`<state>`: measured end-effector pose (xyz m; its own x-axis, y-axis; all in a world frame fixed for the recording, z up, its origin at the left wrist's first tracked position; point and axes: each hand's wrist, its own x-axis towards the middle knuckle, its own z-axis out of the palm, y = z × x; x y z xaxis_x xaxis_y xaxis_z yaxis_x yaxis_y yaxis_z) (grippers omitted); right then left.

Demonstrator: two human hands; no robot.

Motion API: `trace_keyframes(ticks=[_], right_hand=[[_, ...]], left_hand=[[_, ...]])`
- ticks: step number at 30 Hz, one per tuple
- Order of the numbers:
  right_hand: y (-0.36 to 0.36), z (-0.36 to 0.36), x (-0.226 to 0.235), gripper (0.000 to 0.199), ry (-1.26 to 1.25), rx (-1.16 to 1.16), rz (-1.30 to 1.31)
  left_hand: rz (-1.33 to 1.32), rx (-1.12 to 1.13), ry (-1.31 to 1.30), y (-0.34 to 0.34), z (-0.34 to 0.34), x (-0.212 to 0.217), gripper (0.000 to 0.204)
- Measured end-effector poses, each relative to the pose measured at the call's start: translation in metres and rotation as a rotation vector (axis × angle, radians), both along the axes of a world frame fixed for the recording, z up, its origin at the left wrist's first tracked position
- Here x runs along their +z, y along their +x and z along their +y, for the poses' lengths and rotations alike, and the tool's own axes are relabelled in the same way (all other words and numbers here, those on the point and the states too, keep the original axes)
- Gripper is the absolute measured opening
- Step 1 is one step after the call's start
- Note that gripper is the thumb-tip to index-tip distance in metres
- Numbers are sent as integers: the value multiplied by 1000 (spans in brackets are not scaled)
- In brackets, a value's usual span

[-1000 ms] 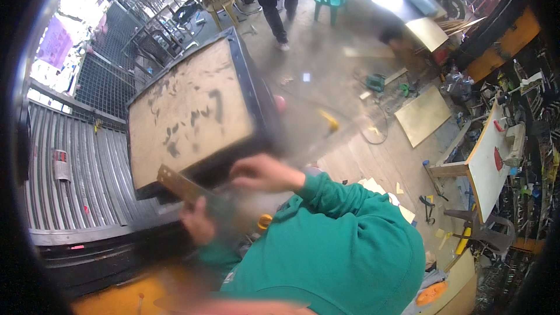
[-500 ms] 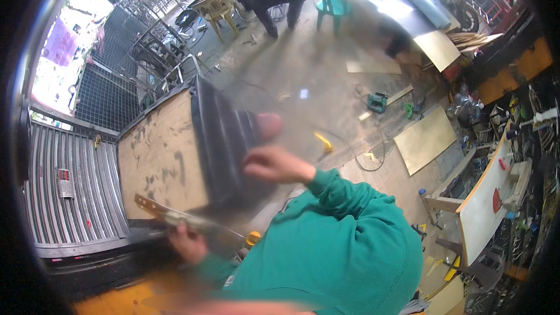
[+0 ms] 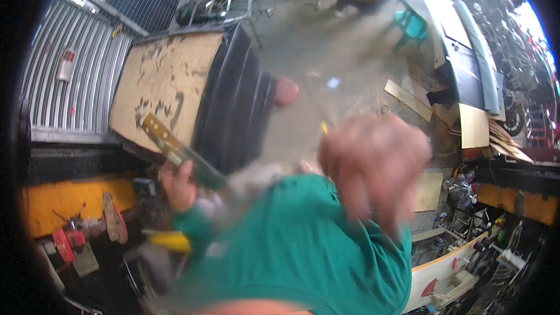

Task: The person marks a metal bracket with a marker, then uses a drill press to create holes in the bracket. They inspect the bracket after drilling and hold it up for viewing.

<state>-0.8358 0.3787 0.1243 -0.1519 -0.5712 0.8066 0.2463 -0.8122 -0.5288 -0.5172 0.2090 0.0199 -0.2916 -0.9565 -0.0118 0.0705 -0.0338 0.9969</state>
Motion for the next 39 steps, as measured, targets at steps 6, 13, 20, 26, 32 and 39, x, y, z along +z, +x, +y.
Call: trace_keyframes(ticks=[6, 13, 20, 26, 32, 39], right_hand=[[18, -54, 67, 26, -161, 782, 409], [48, -70, 17, 15, -168, 769, 47], [98, -89, -111, 25, 1054, 124, -28], [102, -76, -136, 15, 1124, 180, 85], [99, -72, -139, 19, 1161, 139, 92], [97, -69, -139, 20, 1198, 155, 60]], left_hand=[[40, -4, 47, -8, 18, -7, 17], [-59, -45, 117, -3, 39, 5, 19], [-60, -132, 165, -8, 53, -6, 18], [37, -179, 193, -23, 65, -20, 17], [-39, -257, 266, -25, 68, -31, 21], [-40, -258, 251, -28, 70, -25, 19]])
